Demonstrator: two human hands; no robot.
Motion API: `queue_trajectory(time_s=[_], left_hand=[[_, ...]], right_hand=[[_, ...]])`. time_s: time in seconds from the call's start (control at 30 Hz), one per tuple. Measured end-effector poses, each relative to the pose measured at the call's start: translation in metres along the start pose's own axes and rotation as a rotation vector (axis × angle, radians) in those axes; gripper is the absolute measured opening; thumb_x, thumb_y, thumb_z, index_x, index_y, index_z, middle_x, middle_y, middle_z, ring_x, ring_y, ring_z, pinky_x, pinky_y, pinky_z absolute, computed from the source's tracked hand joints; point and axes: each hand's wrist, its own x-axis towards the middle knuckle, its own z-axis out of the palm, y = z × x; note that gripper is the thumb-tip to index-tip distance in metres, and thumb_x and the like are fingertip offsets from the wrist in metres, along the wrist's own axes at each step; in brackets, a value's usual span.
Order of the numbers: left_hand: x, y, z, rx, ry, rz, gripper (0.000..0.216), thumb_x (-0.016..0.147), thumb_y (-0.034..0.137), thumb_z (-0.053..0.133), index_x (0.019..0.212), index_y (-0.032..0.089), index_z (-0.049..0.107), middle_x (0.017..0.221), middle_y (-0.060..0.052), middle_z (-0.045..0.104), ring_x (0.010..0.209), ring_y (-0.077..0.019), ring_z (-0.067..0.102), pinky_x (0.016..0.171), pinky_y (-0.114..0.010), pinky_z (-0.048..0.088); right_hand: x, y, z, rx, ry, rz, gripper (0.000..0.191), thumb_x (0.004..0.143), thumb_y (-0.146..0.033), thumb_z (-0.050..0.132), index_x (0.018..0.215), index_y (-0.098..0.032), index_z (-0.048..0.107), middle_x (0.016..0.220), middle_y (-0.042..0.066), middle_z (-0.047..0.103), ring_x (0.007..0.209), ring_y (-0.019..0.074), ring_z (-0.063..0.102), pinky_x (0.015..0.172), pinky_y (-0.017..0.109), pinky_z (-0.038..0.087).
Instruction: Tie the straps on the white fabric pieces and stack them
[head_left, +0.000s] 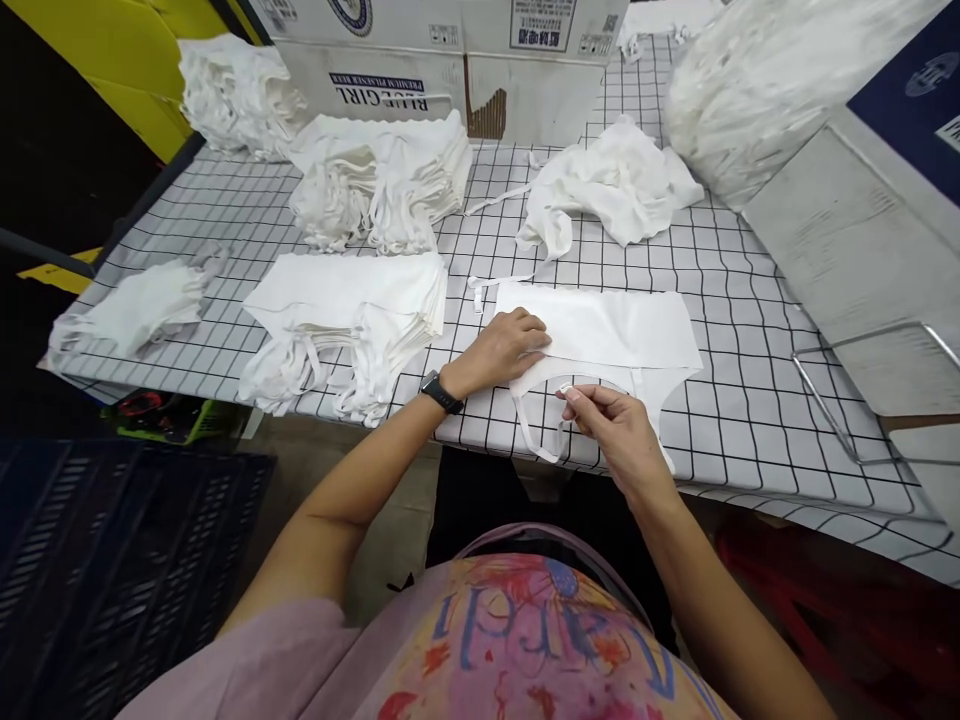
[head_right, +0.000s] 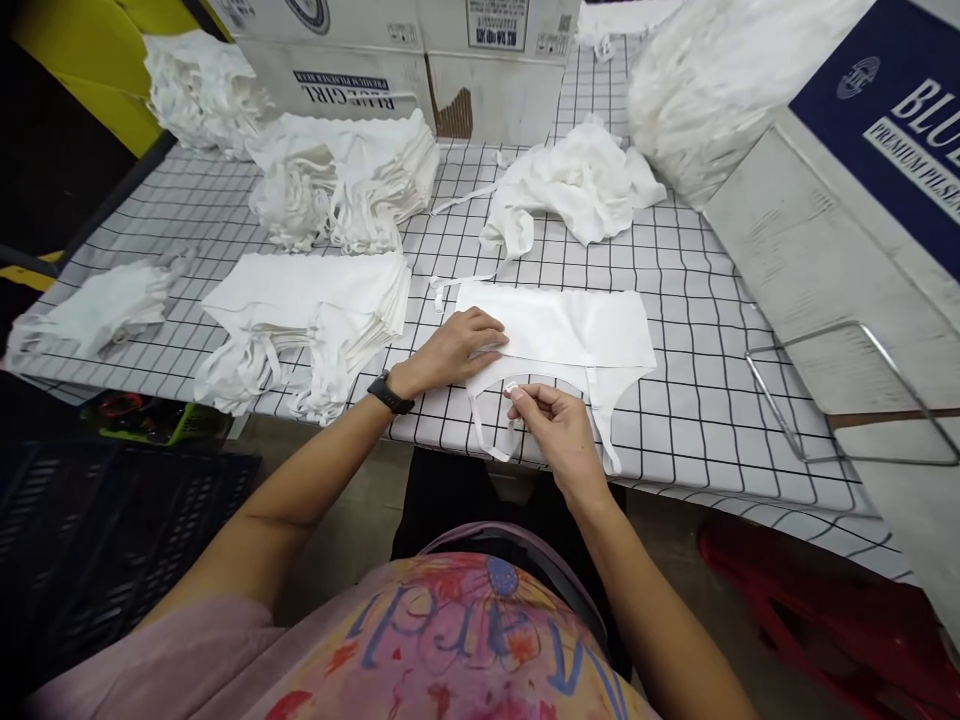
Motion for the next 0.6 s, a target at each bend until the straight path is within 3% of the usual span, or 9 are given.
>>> queue_trajectory(time_s=[0.2, 0.33, 0.6], left_hand=[[0.009, -0.01, 0.005, 0.009, 0.006, 0.106, 0.017, 0.099, 0.021, 0.057, 0.105, 0.017, 0.073, 0.11, -0.01, 0.07, 0.103, -0.0237, 0.06, 0.086, -0.038, 0.051], [0.017, -0.021, 0.015, -0.165, 0.121, 0.082, 0.013, 0.098, 0.027, 0.065, 0.097, 0.022, 0.077, 0.101, -0.007, 0.07, 0.094, -0.0196, 0.061, 0.082, -0.036, 0.052], [0.023, -0.023, 0.021, -0.357, 0.193, 0.019, 0.011, 0.092, 0.025, 0.074, 0.083, 0.02, 0.075, 0.085, -0.002, 0.073, 0.084, -0.0155, 0.065, 0.079, -0.034, 0.055]], right_hand=[[0.024, -0.001, 0.001, -0.005, 0.006, 0.058, 0.034, 0.08, -0.049, 0.081, 0.082, -0.015, 0.076, 0.074, 0.003, 0.068, 0.054, 0.0068, 0.035, 0.05, 0.025, 0.028], [0.039, -0.004, 0.009, 0.047, 0.02, 0.099, 0.032, 0.077, -0.046, 0.082, 0.08, -0.015, 0.076, 0.071, 0.003, 0.067, 0.048, 0.0053, 0.027, 0.046, 0.026, 0.018], [0.059, -0.01, 0.016, 0.06, 0.054, 0.124, 0.027, 0.079, -0.037, 0.079, 0.067, -0.014, 0.072, 0.064, 0.002, 0.061, 0.047, 0.0046, 0.025, 0.046, 0.028, 0.016]])
